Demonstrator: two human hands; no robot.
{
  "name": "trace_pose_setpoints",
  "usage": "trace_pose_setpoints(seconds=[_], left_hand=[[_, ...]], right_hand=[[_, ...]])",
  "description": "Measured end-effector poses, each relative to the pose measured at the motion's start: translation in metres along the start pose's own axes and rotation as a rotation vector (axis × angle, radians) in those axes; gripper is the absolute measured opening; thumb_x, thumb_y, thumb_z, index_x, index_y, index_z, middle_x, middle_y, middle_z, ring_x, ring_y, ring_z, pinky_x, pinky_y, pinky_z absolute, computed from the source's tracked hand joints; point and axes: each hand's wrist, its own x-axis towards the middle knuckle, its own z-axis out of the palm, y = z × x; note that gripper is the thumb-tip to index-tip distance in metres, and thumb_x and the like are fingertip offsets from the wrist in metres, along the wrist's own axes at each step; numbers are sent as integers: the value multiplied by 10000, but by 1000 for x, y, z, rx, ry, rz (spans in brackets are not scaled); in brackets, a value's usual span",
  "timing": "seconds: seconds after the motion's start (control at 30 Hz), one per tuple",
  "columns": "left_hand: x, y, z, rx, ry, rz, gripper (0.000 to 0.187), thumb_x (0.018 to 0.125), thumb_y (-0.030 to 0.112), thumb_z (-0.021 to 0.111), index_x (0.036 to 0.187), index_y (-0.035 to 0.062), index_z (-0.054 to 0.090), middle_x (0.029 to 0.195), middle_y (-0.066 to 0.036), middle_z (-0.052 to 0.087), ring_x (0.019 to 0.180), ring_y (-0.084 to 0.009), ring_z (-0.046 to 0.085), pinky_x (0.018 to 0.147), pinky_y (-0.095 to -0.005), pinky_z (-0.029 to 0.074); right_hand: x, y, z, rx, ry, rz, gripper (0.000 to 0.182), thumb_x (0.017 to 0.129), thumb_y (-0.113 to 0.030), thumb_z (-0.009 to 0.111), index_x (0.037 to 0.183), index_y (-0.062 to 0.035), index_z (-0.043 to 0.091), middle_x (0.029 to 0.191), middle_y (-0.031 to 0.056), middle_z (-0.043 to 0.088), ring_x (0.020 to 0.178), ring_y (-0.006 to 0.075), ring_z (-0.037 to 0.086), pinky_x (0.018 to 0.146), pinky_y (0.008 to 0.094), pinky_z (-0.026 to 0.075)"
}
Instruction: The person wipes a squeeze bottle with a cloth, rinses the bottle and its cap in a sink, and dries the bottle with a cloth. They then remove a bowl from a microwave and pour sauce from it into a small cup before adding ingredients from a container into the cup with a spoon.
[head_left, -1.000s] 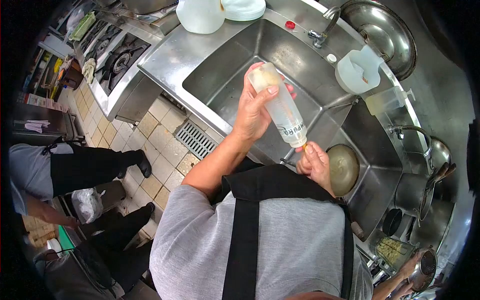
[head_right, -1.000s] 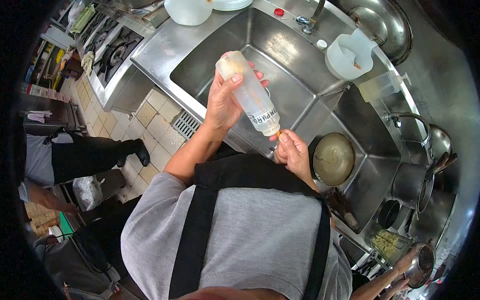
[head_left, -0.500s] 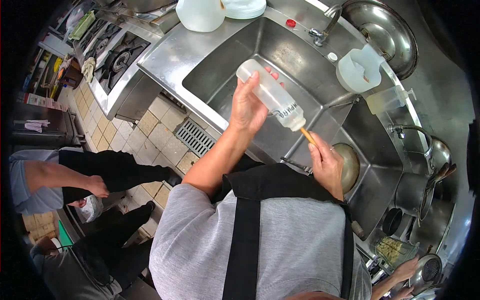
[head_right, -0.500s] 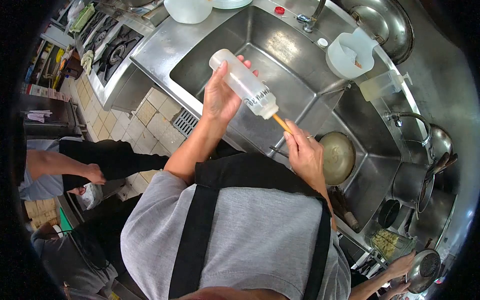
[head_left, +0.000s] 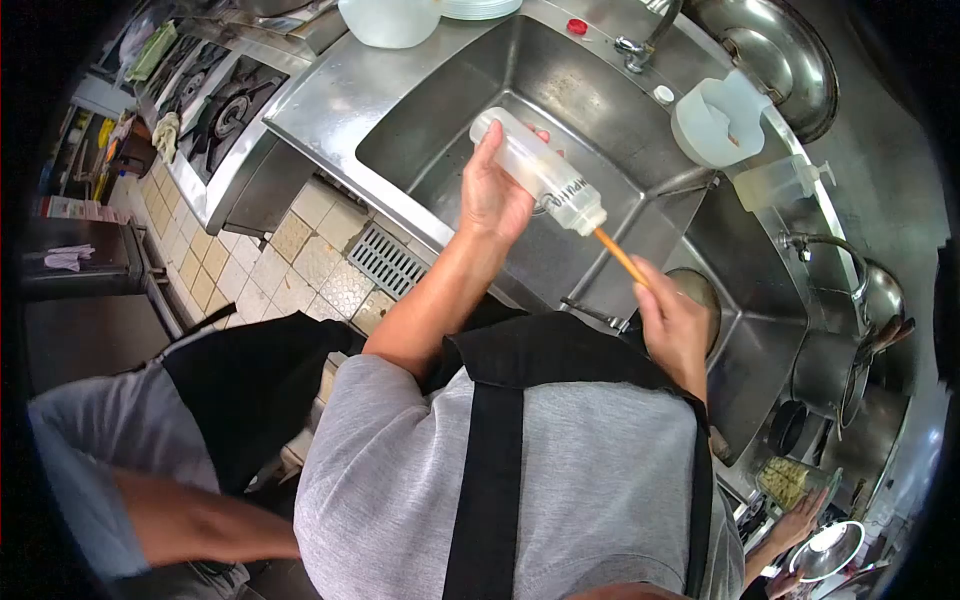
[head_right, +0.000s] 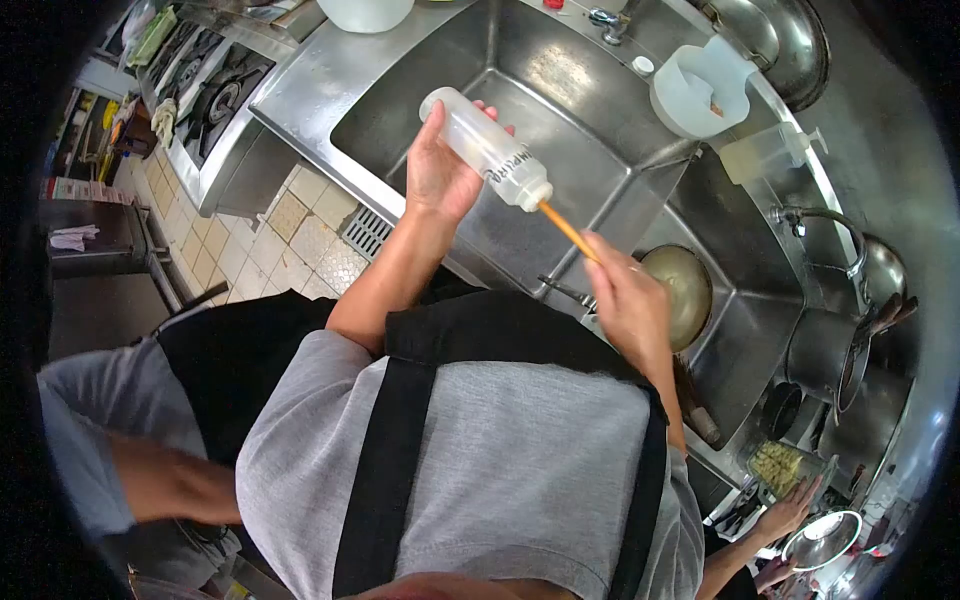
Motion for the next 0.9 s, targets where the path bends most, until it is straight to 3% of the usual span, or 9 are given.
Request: trace_pose_setpoints(seconds=[0.2, 0.5, 0.6, 0.9], left_hand=[[1, 10, -5, -6, 54, 50, 453, 909, 355, 583, 1156, -3, 457, 1047, -140, 543, 1042, -288, 550, 1008, -556, 401], [3, 15, -10, -4, 65, 86, 470, 907, 361, 583, 1163, -8, 447, 1055, -146, 546, 1045, -288, 553, 1005, -559, 408], [1, 5, -4, 10, 52, 60, 480, 909, 366, 580, 1172, -13, 444, 1058, -145, 544, 1040, -283, 555, 1008, -563, 407], [-5, 0, 2, 76, 22, 47, 481, 915, 372, 569, 1195, 4, 435, 1072, -126, 532, 1052, -274, 543, 1018, -568, 394]], right_hand=[[6, -9, -9, -137, -98, 34, 343, 870, -76, 602, 1206, -141, 627, 717, 103, 570, 613, 255, 573, 577, 372, 466], [-17, 7, -33, 85, -55, 128, 340, 838, 2, 605, 1166, -76, 649, 738, 123, 589, 588, 191, 507, 576, 303, 430], [-17, 17, -11, 95, 13, 7, 343, 852, -14, 605, 1183, -94, 645, 712, 118, 552, 582, 195, 496, 564, 307, 428], [-5, 3, 6, -132, -26, -21, 376, 876, -72, 610, 1235, -181, 619, 707, 102, 513, 548, 221, 521, 527, 358, 451]])
